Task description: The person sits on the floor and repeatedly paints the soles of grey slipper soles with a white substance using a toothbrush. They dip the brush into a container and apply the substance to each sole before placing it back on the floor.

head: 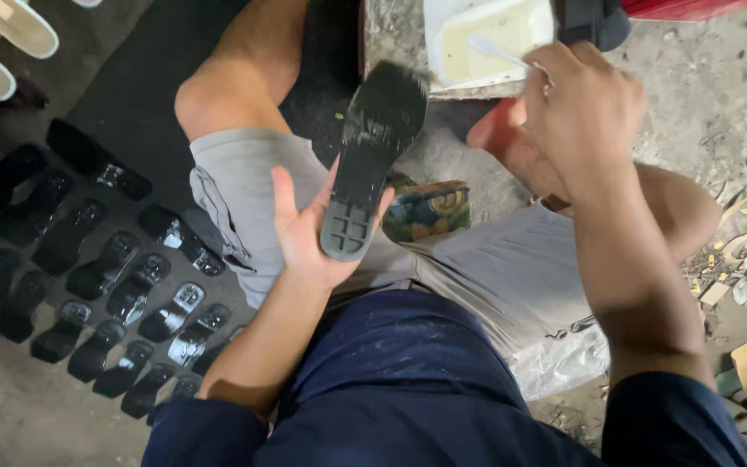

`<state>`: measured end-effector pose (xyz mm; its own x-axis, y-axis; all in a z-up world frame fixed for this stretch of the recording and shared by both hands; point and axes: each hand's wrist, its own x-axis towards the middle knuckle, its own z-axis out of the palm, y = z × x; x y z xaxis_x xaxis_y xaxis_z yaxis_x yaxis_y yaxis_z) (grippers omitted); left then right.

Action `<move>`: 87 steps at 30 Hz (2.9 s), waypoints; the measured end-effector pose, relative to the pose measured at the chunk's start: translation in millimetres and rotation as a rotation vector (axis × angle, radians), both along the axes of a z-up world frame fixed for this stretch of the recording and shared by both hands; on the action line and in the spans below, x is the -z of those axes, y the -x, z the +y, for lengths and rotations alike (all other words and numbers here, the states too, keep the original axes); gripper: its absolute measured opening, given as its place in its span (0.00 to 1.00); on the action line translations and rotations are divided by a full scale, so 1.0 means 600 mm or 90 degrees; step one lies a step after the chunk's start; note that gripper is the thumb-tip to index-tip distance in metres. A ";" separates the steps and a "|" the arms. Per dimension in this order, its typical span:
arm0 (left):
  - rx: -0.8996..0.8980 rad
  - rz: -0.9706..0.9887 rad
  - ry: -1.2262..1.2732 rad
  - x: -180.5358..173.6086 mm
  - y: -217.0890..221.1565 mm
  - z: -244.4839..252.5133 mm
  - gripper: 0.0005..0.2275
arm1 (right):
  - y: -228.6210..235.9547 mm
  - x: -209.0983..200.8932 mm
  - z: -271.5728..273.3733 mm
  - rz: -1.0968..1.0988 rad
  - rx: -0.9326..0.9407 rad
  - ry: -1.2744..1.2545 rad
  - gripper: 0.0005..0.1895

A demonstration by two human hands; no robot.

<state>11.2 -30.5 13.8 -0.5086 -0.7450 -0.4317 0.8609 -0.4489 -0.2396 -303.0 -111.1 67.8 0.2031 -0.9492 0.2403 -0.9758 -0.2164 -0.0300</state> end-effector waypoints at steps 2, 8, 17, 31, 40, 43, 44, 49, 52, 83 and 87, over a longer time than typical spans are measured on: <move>0.022 -0.025 0.025 0.000 0.001 0.003 0.45 | -0.005 0.020 -0.039 0.122 -0.021 0.002 0.04; 0.009 -0.057 0.054 -0.002 -0.012 -0.005 0.47 | 0.016 -0.022 -0.005 0.163 -0.028 -0.010 0.02; -0.033 -0.020 0.254 -0.016 0.029 -0.025 0.46 | -0.082 -0.087 0.132 -0.467 0.023 -0.279 0.08; -0.035 -0.104 0.239 -0.069 0.060 -0.014 0.49 | -0.157 -0.048 0.167 -0.484 -0.164 -0.090 0.08; 0.043 0.036 0.239 -0.078 0.048 -0.006 0.46 | -0.123 -0.038 0.133 -0.465 -0.232 -0.103 0.10; -0.012 0.174 0.308 -0.073 0.045 -0.008 0.43 | -0.110 -0.058 0.113 -0.414 -0.341 -0.127 0.10; -0.005 0.166 0.315 -0.071 0.042 -0.009 0.43 | -0.103 -0.067 0.105 -0.394 -0.365 -0.132 0.10; 0.040 0.027 0.184 -0.078 0.030 -0.019 0.48 | -0.090 -0.090 0.101 -0.390 -0.342 -0.179 0.07; 0.030 0.033 0.217 -0.090 0.037 -0.021 0.48 | -0.105 -0.071 0.135 -0.465 -0.265 -0.197 0.07; -0.250 0.040 0.269 -0.097 -0.110 -0.018 0.49 | -0.272 -0.102 0.158 -0.412 -0.263 -0.213 0.07; -0.324 0.014 0.299 -0.064 -0.182 -0.016 0.46 | -0.229 -0.088 0.181 -0.571 -0.224 -0.218 0.06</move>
